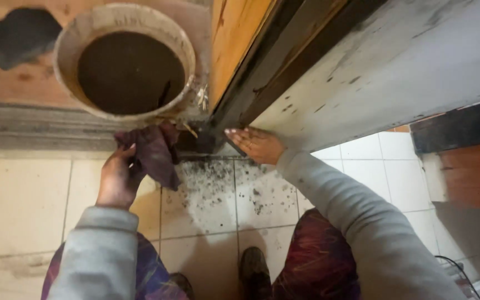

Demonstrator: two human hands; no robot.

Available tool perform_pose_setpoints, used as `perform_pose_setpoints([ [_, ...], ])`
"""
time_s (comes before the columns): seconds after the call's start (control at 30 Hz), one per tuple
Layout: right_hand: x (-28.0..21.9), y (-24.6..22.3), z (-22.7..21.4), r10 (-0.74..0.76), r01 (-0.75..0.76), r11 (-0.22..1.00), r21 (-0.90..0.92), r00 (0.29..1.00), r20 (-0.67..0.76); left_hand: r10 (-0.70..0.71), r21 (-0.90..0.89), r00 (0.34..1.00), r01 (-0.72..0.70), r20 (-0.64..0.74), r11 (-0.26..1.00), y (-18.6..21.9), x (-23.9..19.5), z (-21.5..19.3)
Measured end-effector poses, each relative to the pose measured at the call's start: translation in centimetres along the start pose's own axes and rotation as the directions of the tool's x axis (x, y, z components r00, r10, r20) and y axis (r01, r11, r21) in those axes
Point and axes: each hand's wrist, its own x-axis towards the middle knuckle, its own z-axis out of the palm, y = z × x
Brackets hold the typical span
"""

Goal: Sanding a door frame and wiping it with a cloth

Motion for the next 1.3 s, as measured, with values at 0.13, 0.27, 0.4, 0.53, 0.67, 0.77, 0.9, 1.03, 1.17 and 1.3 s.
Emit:
perform_pose_setpoints([
  [0.13, -1.2, 2.7, 1.1, -0.012, 0.012, 0.999, -0.03, 1.0, 0.004, -0.002, -0.03, 1.0, 0.002, -0.008, 1.0, 0.0, 0.8, -1.0],
  [0.27, -2.4, 3.5, 0.3, 0.079, -0.079, 0.997, 0.015, 0.997, -0.026, -0.002, -0.059, 0.999, 0.005, 0.051, 0.998, -0.3, 0.5, 0.0],
  [0.4, -3.6, 1.1, 1.8, -0.108, 0.098, 0.976, 0.193, 0.993, 0.042, 0.01, -0.023, 1.0, -0.01, 0.005, 1.0, -1.0, 1.7, -1.9],
  [0.53, -3.2, 5.1, 0.1, -0.008, 0.005, 0.998, 0.063, 0.999, 0.042, 0.03, -0.101, 0.998, -0.036, -0.063, 0.994, 1.0, -1.1, -0.1],
  [0.67, -6.1, 2.9, 2.2, -0.029, 0.623, 0.223, -0.749, 0.773, 0.634, 0.021, -0.068, 0.999, -0.024, -0.04, 0.997, 1.3, -1.7, 1.1],
  [0.77, -3.9, -0.4, 1.3, -0.119, 0.108, 0.978, 0.18, 0.992, 0.052, 0.053, -0.055, 0.997, -0.055, -0.053, 0.997, 0.6, -0.9, 0.6],
  [0.9, 1.1, 3.1, -1.6, 0.013, -0.008, 0.988, -0.153, 1.0, 0.029, 0.001, -0.001, 0.995, -0.001, -0.096, 1.0, 0.7, -1.3, 0.1],
  [1.03, 0.3, 5.9, -1.8, 0.077, -0.07, 0.985, -0.155, 0.996, 0.041, 0.043, -0.011, 0.998, -0.044, -0.048, 0.999, 1.2, -2.1, 1.9],
  [1.17, 1.0, 2.0, -3.4, -0.015, 0.011, 0.989, 0.145, 1.0, 0.025, 0.045, -0.018, 0.998, -0.045, -0.035, 0.999, -0.3, 0.4, 0.5],
  [1.3, 1.9, 8.0, -5.1, -0.038, 0.05, 0.932, -0.36, 0.999, 0.039, 0.068, -0.059, 0.992, -0.074, -0.104, 0.995, -1.0, 1.7, 0.4],
])
